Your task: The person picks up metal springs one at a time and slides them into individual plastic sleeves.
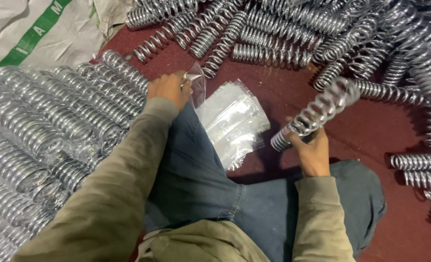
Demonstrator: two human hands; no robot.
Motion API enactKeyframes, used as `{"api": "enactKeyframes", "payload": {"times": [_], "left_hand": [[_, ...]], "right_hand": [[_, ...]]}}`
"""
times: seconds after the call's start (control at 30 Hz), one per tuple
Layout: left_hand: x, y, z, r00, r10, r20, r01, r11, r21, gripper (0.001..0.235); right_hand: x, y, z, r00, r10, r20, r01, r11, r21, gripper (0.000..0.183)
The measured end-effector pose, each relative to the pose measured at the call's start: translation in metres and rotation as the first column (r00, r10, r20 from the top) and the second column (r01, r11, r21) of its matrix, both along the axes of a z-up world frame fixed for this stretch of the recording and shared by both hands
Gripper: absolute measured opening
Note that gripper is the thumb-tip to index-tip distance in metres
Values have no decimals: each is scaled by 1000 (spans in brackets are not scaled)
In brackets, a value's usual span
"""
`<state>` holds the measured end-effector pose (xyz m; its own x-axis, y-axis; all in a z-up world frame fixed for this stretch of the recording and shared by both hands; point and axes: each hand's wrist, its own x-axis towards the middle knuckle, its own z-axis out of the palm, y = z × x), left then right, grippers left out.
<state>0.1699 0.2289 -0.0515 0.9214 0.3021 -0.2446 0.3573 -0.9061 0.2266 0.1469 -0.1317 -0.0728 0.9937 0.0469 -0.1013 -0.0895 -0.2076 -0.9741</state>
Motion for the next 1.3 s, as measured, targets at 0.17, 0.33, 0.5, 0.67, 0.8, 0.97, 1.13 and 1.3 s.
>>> {"api": "enactKeyframes", "payload": {"times": [0.17,0.33,0.5,0.67,0.8,0.97,1.13,1.3], "left_hand": [[-12,-3,-1,987,1,159,-4,1000,22,32],[-21,-5,-8,947,-20,321,30,999,-25,23],[-41,-17,-7,797,45,603,166,942,-290,12],[-88,-99,5,394,-35,918,602,765,-229,3],[-129,-146,79,267,-169,949,815,564,-129,36],[-148,-171,126,485,2,874,806,386,-448,48],[-180,-173,140,916,-95,389,389,-23,-921,31],[-185,-177,131,971,-195,138,-71,-788,-611,17]], "right_hand": [[2,4,-18,995,101,-17,-103,973,-207,67],[1,4,-41,973,-13,-229,-74,927,-368,62],[-14,10,3,979,-31,-202,-37,945,-326,69],[-66,17,126,809,124,574,-47,988,-149,95],[-110,14,190,748,390,536,-250,915,-316,81],[-135,18,187,775,193,602,68,922,-382,12],[-147,-3,157,780,-103,617,310,920,-239,19],[-145,-8,170,866,-262,425,335,936,-105,15]]}}
